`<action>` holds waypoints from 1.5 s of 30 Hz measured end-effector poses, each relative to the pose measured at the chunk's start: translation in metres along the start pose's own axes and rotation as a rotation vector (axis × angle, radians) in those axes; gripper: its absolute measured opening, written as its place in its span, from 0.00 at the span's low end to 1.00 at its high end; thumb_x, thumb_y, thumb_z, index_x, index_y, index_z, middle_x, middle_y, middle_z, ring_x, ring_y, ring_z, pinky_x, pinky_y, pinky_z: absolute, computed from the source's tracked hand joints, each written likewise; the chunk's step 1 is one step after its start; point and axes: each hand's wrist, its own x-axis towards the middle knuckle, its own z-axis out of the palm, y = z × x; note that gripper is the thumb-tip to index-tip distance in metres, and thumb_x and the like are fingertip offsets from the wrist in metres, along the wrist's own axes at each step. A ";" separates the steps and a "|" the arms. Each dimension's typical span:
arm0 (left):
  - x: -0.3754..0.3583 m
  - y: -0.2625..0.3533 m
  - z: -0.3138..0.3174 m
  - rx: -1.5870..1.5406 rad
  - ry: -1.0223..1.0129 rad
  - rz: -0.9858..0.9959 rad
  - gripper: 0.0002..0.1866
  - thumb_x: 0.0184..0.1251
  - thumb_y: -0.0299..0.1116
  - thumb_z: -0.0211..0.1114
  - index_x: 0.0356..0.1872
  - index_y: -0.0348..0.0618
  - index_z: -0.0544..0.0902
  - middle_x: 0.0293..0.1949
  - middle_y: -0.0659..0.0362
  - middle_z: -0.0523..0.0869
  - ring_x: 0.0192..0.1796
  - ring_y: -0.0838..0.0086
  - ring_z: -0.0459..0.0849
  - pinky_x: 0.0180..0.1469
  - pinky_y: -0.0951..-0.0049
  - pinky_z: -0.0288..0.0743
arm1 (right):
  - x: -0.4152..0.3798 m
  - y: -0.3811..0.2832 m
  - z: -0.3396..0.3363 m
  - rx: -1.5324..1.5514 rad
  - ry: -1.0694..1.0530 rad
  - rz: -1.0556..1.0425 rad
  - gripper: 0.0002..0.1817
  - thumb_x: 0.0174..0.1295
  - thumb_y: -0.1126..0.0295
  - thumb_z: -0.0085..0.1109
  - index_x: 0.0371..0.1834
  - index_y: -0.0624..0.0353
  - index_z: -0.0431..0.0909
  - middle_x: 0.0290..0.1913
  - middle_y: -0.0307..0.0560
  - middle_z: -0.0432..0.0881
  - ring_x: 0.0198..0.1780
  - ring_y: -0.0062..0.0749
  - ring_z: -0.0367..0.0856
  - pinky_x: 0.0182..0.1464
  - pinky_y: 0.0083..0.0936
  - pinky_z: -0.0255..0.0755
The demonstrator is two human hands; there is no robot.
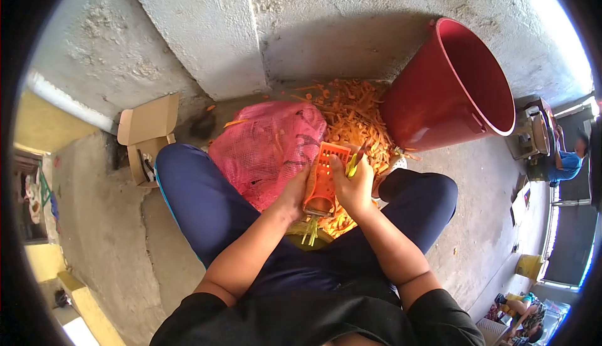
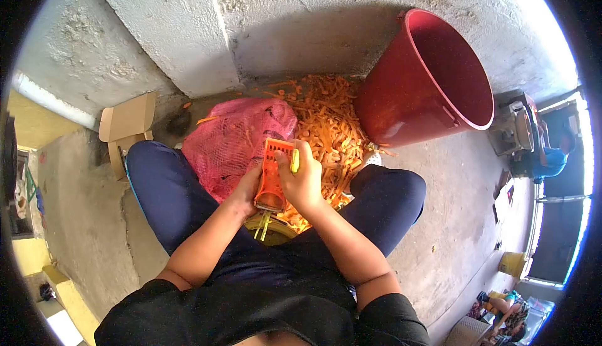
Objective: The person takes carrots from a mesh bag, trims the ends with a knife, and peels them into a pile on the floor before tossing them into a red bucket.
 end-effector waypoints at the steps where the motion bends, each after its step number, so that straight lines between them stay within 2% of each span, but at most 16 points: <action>1: 0.001 -0.001 -0.001 0.031 0.016 -0.004 0.21 0.68 0.44 0.34 0.50 0.43 0.68 0.43 0.55 0.77 0.42 0.69 0.79 0.44 0.67 0.74 | 0.000 -0.002 -0.001 -0.018 -0.003 -0.028 0.13 0.54 0.70 0.56 0.39 0.63 0.67 0.21 0.53 0.76 0.23 0.35 0.78 0.27 0.25 0.70; 8: 0.007 -0.006 -0.007 0.092 -0.023 -0.002 0.21 0.68 0.45 0.36 0.48 0.42 0.69 0.41 0.57 0.78 0.39 0.72 0.79 0.43 0.71 0.74 | 0.001 0.001 0.000 -0.035 0.020 -0.004 0.12 0.53 0.70 0.56 0.38 0.63 0.67 0.24 0.55 0.76 0.26 0.41 0.79 0.29 0.27 0.70; 11: -0.008 -0.003 0.008 0.211 -0.057 -0.009 0.19 0.67 0.43 0.40 0.46 0.41 0.70 0.38 0.57 0.79 0.36 0.75 0.80 0.41 0.73 0.75 | 0.025 0.014 -0.012 -0.236 0.198 -0.009 0.11 0.54 0.70 0.55 0.36 0.63 0.67 0.24 0.55 0.75 0.26 0.42 0.78 0.29 0.29 0.69; 13: -0.023 -0.010 0.009 0.301 -0.073 -0.076 0.20 0.67 0.45 0.40 0.48 0.41 0.70 0.38 0.58 0.79 0.36 0.76 0.79 0.42 0.74 0.74 | 0.056 0.033 -0.029 -0.211 0.381 0.010 0.09 0.55 0.70 0.53 0.35 0.63 0.67 0.26 0.56 0.75 0.26 0.40 0.76 0.30 0.29 0.69; 15: -0.016 -0.017 -0.004 0.257 -0.090 -0.077 0.22 0.66 0.48 0.40 0.49 0.40 0.69 0.39 0.56 0.79 0.37 0.72 0.80 0.42 0.71 0.75 | 0.075 0.044 -0.045 -0.304 0.454 0.134 0.09 0.56 0.69 0.53 0.35 0.63 0.68 0.25 0.52 0.75 0.24 0.35 0.72 0.29 0.27 0.67; 19: -0.011 -0.002 -0.008 0.031 -0.169 -0.129 0.23 0.65 0.48 0.43 0.49 0.40 0.69 0.39 0.53 0.79 0.38 0.67 0.80 0.42 0.68 0.76 | 0.064 0.044 -0.040 -0.060 0.347 0.064 0.10 0.57 0.67 0.52 0.35 0.63 0.69 0.25 0.41 0.74 0.26 0.26 0.69 0.30 0.21 0.65; 22: -0.009 0.004 -0.008 -0.008 -0.317 -0.151 0.21 0.65 0.45 0.43 0.49 0.39 0.70 0.40 0.53 0.79 0.40 0.66 0.80 0.43 0.65 0.75 | 0.032 0.021 -0.017 0.173 0.128 0.184 0.10 0.56 0.69 0.54 0.36 0.63 0.70 0.27 0.43 0.75 0.28 0.23 0.71 0.32 0.20 0.67; 25: -0.017 0.007 0.013 -0.109 -0.217 -0.137 0.20 0.65 0.43 0.42 0.48 0.39 0.70 0.40 0.53 0.79 0.40 0.66 0.80 0.43 0.65 0.76 | 0.014 0.012 -0.007 0.118 -0.031 0.167 0.09 0.55 0.71 0.54 0.37 0.63 0.70 0.28 0.45 0.77 0.29 0.24 0.74 0.34 0.21 0.69; 26: -0.018 0.008 0.014 -0.078 -0.080 -0.098 0.18 0.65 0.41 0.41 0.47 0.39 0.70 0.39 0.53 0.79 0.39 0.67 0.80 0.41 0.66 0.77 | 0.009 0.009 -0.004 0.167 -0.054 0.195 0.10 0.55 0.71 0.54 0.37 0.63 0.69 0.28 0.46 0.77 0.30 0.23 0.75 0.34 0.22 0.69; 29: -0.012 0.004 0.006 -0.008 -0.095 -0.022 0.17 0.65 0.40 0.41 0.46 0.40 0.71 0.37 0.54 0.79 0.38 0.68 0.80 0.41 0.67 0.77 | 0.004 -0.004 0.001 0.112 -0.020 0.073 0.11 0.54 0.71 0.55 0.38 0.63 0.68 0.22 0.48 0.76 0.24 0.27 0.75 0.29 0.22 0.69; 32: 0.004 0.000 -0.014 -0.027 -0.228 -0.085 0.18 0.67 0.40 0.36 0.50 0.42 0.68 0.44 0.56 0.77 0.44 0.71 0.78 0.45 0.69 0.73 | 0.002 -0.001 0.002 0.015 -0.028 0.012 0.12 0.54 0.70 0.55 0.39 0.63 0.68 0.21 0.52 0.75 0.22 0.34 0.76 0.26 0.24 0.69; 36: 0.000 -0.003 -0.008 -0.002 -0.072 -0.045 0.19 0.68 0.41 0.34 0.47 0.42 0.69 0.41 0.57 0.78 0.39 0.72 0.79 0.42 0.71 0.74 | 0.000 0.000 0.002 -0.059 -0.024 -0.001 0.13 0.54 0.70 0.55 0.40 0.62 0.68 0.23 0.57 0.76 0.26 0.46 0.79 0.27 0.30 0.70; 38: 0.001 -0.003 -0.005 0.023 -0.022 -0.031 0.19 0.68 0.43 0.35 0.46 0.41 0.70 0.37 0.57 0.79 0.35 0.72 0.80 0.38 0.72 0.75 | 0.002 0.006 0.003 -0.112 0.017 -0.027 0.13 0.53 0.70 0.55 0.40 0.62 0.68 0.23 0.58 0.76 0.26 0.45 0.79 0.28 0.30 0.70; 41: 0.008 -0.008 -0.020 0.199 -0.140 -0.071 0.21 0.67 0.46 0.37 0.45 0.39 0.70 0.36 0.53 0.79 0.34 0.66 0.80 0.36 0.69 0.76 | 0.027 0.029 -0.002 -0.167 0.187 -0.050 0.11 0.54 0.69 0.55 0.38 0.62 0.68 0.25 0.58 0.76 0.25 0.43 0.77 0.28 0.30 0.69; 43: -0.010 -0.010 -0.011 0.201 -0.186 -0.150 0.26 0.66 0.51 0.35 0.46 0.38 0.69 0.30 0.50 0.80 0.29 0.65 0.81 0.33 0.70 0.76 | 0.059 0.039 -0.022 -0.169 0.310 0.185 0.10 0.55 0.69 0.54 0.35 0.62 0.68 0.23 0.56 0.75 0.23 0.38 0.73 0.27 0.30 0.68; 45: -0.020 -0.010 -0.002 0.171 -0.107 -0.160 0.25 0.66 0.50 0.39 0.46 0.38 0.70 0.30 0.49 0.80 0.29 0.65 0.81 0.32 0.69 0.77 | 0.079 0.054 -0.040 -0.301 0.474 0.096 0.10 0.56 0.68 0.54 0.34 0.62 0.68 0.22 0.50 0.74 0.21 0.34 0.70 0.26 0.28 0.66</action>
